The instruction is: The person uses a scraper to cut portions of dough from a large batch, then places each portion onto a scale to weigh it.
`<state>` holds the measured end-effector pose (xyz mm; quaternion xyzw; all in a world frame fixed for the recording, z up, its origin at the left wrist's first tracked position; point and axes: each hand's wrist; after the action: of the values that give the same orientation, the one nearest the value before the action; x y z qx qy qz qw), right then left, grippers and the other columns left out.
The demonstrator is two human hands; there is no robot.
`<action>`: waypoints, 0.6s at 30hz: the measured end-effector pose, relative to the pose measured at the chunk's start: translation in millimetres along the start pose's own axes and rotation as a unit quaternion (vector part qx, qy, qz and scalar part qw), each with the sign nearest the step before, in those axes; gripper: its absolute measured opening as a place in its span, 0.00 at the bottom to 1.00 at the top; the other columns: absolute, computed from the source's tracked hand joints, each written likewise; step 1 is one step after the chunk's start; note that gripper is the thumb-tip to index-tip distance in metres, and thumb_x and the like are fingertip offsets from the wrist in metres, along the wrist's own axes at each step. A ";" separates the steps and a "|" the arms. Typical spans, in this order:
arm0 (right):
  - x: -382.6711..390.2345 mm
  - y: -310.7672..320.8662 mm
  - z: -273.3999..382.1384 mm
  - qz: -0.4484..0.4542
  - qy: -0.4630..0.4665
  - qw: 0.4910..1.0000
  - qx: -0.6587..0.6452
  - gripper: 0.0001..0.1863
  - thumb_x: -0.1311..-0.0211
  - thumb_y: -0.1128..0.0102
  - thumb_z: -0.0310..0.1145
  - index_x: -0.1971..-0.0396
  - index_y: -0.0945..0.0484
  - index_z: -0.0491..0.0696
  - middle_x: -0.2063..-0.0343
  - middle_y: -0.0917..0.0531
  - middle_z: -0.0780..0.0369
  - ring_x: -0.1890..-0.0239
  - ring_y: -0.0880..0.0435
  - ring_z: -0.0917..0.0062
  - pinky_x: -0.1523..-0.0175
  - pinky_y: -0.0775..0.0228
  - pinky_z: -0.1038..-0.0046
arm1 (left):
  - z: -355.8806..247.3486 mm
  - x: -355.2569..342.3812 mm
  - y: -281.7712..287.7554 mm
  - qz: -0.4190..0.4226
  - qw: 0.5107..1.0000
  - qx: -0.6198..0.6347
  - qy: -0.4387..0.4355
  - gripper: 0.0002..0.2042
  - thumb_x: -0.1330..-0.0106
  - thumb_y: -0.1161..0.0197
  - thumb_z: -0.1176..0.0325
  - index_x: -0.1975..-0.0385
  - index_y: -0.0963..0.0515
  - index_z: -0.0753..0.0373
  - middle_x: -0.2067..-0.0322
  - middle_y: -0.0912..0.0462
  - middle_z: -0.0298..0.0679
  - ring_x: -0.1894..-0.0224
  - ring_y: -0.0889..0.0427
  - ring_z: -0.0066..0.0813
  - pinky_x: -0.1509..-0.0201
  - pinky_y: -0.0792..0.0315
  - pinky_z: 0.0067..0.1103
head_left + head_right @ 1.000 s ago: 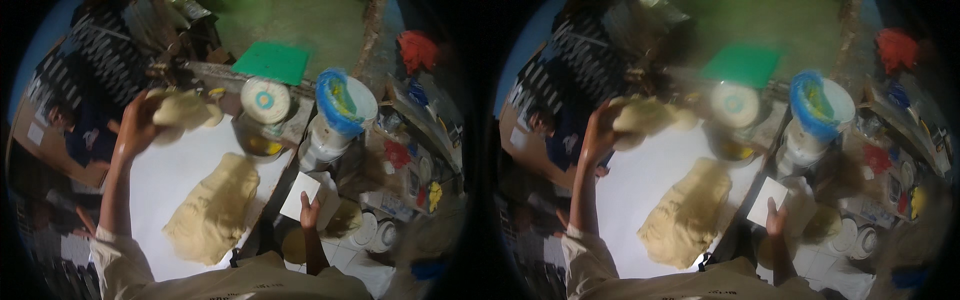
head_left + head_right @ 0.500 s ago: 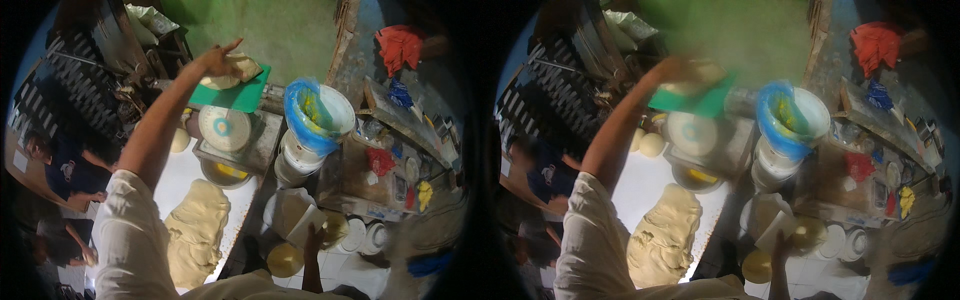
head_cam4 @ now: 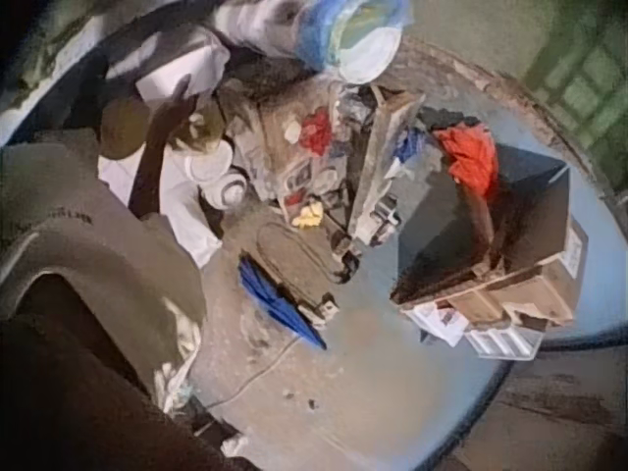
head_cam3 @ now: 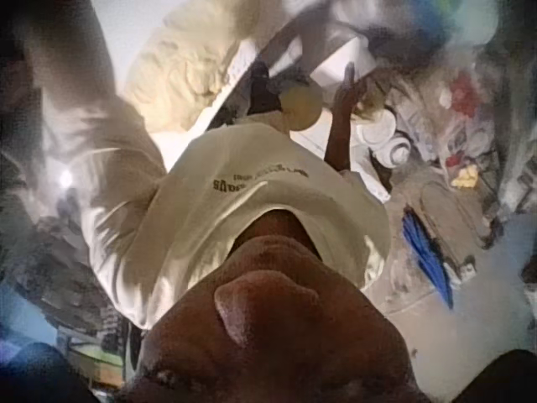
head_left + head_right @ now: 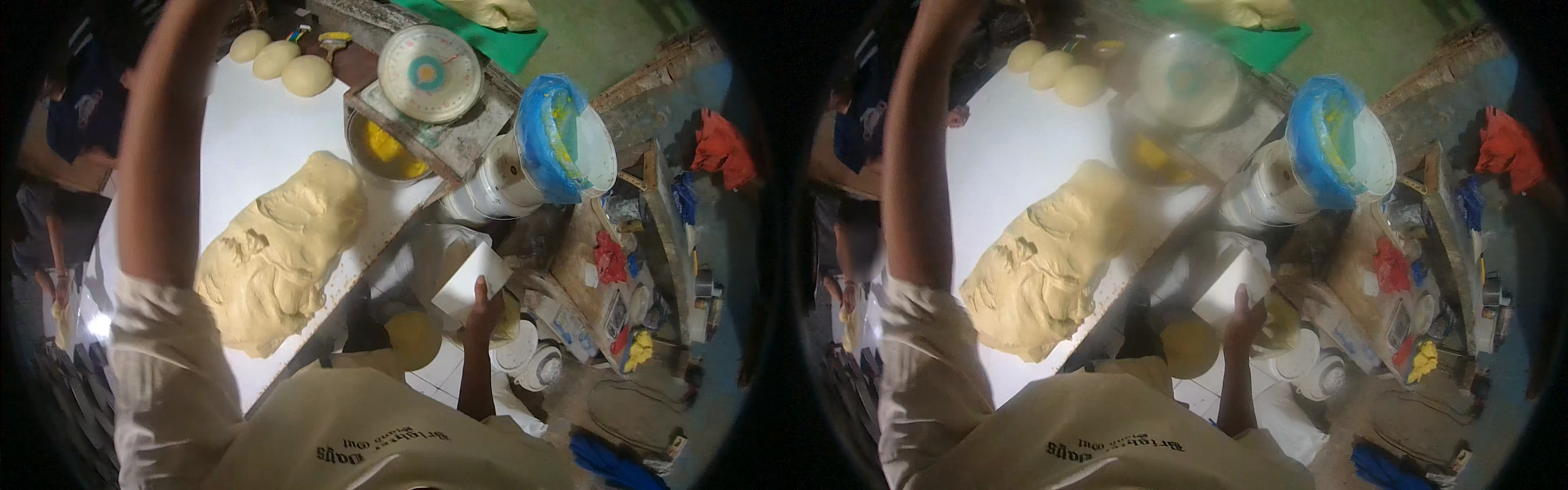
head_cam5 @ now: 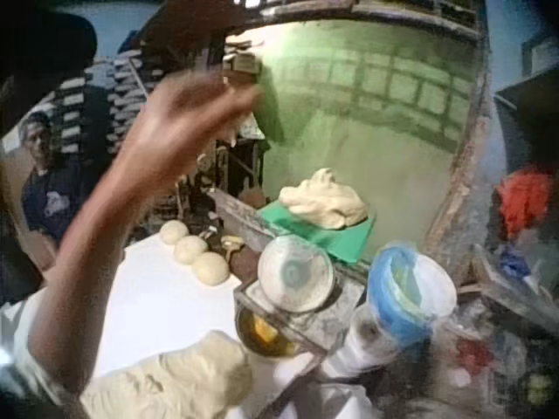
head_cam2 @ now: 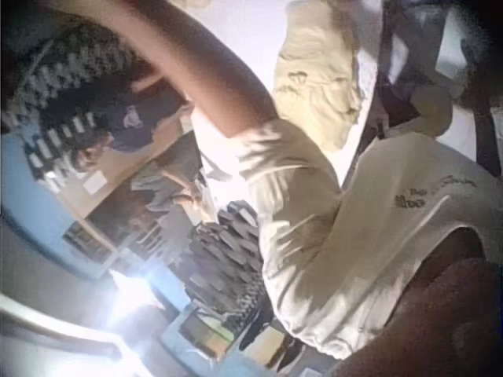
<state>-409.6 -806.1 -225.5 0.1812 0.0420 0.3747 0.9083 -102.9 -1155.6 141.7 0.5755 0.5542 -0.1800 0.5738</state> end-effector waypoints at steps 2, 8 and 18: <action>12.5 8.4 10.2 0.008 0.006 1.000 0.028 0.29 0.29 0.38 0.49 0.48 0.22 0.34 0.56 0.15 0.55 0.56 0.19 0.69 0.49 0.27 0.64 | 24.8 132.7 -7.9 -0.031 0.967 0.135 0.212 0.17 0.28 0.35 0.59 0.61 0.14 0.70 0.64 0.10 0.47 0.56 0.10 0.40 0.49 0.20 0.34; 49.5 -24.7 31.8 0.081 0.024 0.995 0.057 0.25 0.26 0.41 0.40 0.42 0.26 0.34 0.51 0.17 0.50 0.50 0.19 0.65 0.45 0.29 0.63 | -27.8 544.4 -19.4 0.231 0.859 -0.231 0.394 0.38 0.33 0.33 0.52 0.26 0.40 0.58 0.25 0.45 0.55 0.23 0.48 0.59 0.21 0.52 0.47; 123.4 -90.7 53.7 0.215 0.050 0.972 0.079 0.25 0.28 0.40 0.46 0.50 0.20 0.36 0.59 0.14 0.57 0.57 0.16 0.71 0.50 0.26 0.65 | -28.3 537.6 6.9 0.171 0.882 -0.269 0.346 0.16 0.37 0.37 0.67 0.49 0.20 0.61 0.52 0.19 0.43 0.46 0.21 0.42 0.37 0.31 0.36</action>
<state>-249.5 -795.5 -200.8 0.2384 0.0766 0.5656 0.7858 63.3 -897.5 -300.6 0.5110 0.6373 0.2875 0.5001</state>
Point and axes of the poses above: each hand's wrist, its own x-axis away from the middle knuckle, its own y-axis out of the back of the hand, z = x × y
